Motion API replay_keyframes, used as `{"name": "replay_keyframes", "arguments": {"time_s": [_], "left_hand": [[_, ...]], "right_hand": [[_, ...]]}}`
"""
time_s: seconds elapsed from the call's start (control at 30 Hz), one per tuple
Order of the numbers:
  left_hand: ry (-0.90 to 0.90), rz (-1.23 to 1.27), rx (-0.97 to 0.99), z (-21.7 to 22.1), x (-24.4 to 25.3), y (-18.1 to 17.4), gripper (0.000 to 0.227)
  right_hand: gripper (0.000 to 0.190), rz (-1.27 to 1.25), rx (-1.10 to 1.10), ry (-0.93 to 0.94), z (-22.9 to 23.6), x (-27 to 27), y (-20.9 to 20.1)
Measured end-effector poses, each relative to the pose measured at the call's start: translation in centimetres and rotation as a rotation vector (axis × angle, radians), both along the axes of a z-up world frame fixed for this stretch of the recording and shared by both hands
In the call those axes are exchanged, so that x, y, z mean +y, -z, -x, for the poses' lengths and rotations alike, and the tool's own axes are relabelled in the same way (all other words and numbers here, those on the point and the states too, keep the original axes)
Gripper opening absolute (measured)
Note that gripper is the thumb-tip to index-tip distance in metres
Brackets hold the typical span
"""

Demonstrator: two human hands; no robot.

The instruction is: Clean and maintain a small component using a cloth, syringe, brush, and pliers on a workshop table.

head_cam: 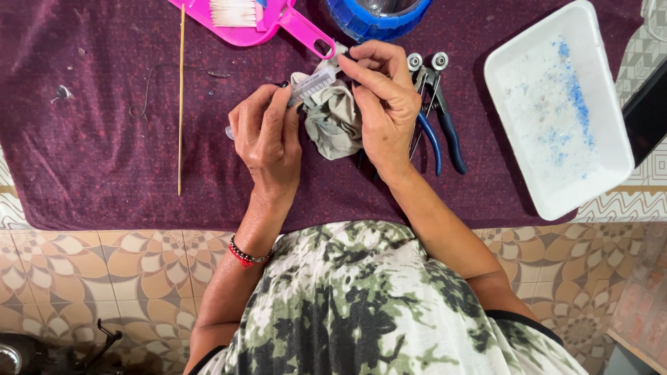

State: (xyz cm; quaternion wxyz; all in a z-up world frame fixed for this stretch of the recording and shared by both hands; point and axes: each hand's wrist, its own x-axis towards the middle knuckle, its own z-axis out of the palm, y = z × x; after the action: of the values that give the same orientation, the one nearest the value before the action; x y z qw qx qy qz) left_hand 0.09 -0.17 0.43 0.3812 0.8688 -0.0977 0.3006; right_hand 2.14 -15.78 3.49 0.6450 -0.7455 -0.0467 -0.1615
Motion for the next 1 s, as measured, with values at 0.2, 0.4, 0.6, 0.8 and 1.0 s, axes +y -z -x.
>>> {"name": "replay_keyframes", "arguments": {"time_s": [0.2,0.4,0.6,0.8,1.0], "left_hand": [[0.011,0.002,-0.001,0.0,0.1,-0.1,0.014],[-0.015,0.003,-0.010,-0.1,0.3,0.8,0.017],[-0.042,0.005,-0.074,-0.8,0.1,1.5,0.031],[0.005,0.379,0.347,0.3,-1.1,-3.0,0.034],[0.131,0.279,0.405,1.8,-2.0,-1.8,0.050]], "right_hand": [[0.036,0.003,0.005,-0.011,-0.1,0.0,0.1],[0.041,-0.176,0.003,-0.033,0.0,-0.7,0.3],[0.017,0.657,0.093,-0.252,0.9,-3.6,-1.7],[0.027,-0.160,0.151,0.061,-0.5,-2.2,-3.6],[0.033,-0.087,0.090,-0.175,1.8,1.5,-1.6]]}}
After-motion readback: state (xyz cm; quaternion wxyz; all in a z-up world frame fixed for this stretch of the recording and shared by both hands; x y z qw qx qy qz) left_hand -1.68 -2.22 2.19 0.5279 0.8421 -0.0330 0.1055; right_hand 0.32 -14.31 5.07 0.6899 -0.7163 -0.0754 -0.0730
